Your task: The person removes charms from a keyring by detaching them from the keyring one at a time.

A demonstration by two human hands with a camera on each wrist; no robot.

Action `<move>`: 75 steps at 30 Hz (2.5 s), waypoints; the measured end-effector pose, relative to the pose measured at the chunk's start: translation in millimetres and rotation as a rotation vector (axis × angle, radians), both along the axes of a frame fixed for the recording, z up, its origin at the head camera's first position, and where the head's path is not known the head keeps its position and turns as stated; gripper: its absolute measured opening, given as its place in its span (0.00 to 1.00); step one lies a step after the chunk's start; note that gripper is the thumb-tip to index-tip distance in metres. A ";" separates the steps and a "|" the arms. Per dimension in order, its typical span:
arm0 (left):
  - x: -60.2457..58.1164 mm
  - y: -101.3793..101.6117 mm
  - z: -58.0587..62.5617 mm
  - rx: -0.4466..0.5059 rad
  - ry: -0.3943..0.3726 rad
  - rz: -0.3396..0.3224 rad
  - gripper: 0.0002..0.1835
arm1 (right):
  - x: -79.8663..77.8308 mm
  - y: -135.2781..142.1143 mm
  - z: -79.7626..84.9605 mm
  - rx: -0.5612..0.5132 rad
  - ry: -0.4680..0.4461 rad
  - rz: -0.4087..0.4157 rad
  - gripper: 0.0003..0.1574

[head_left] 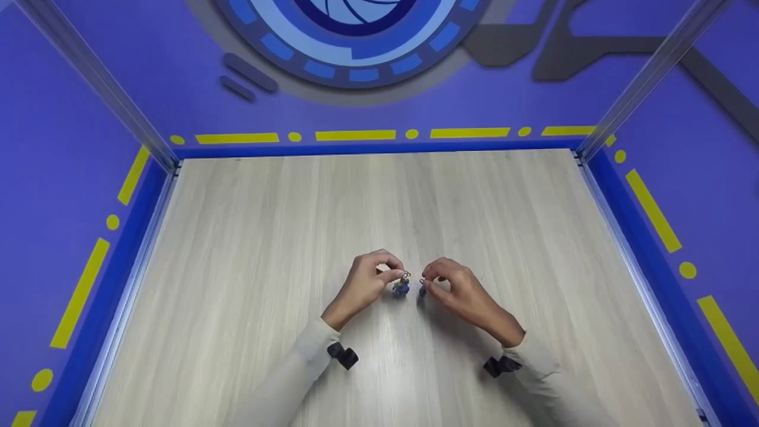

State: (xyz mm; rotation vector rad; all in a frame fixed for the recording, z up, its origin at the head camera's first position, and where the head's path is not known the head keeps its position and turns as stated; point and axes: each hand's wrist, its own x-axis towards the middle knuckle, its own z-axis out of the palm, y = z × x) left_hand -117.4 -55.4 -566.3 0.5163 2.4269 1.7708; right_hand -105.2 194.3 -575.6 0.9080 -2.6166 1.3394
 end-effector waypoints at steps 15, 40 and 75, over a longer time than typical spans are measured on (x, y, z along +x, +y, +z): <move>1.0 -0.8 3.6 0.025 -0.012 0.003 0.04 | -21.0 23.8 -14.2 0.110 -0.058 0.025 0.04; 3.0 -0.9 -0.4 -0.020 -0.003 -0.004 0.04 | -58.5 23.2 -43.5 0.156 -0.028 0.038 0.03; 2.2 -3.4 -3.2 -0.023 -0.027 0.010 0.05 | -75.4 15.1 -60.4 0.289 0.015 -0.104 0.03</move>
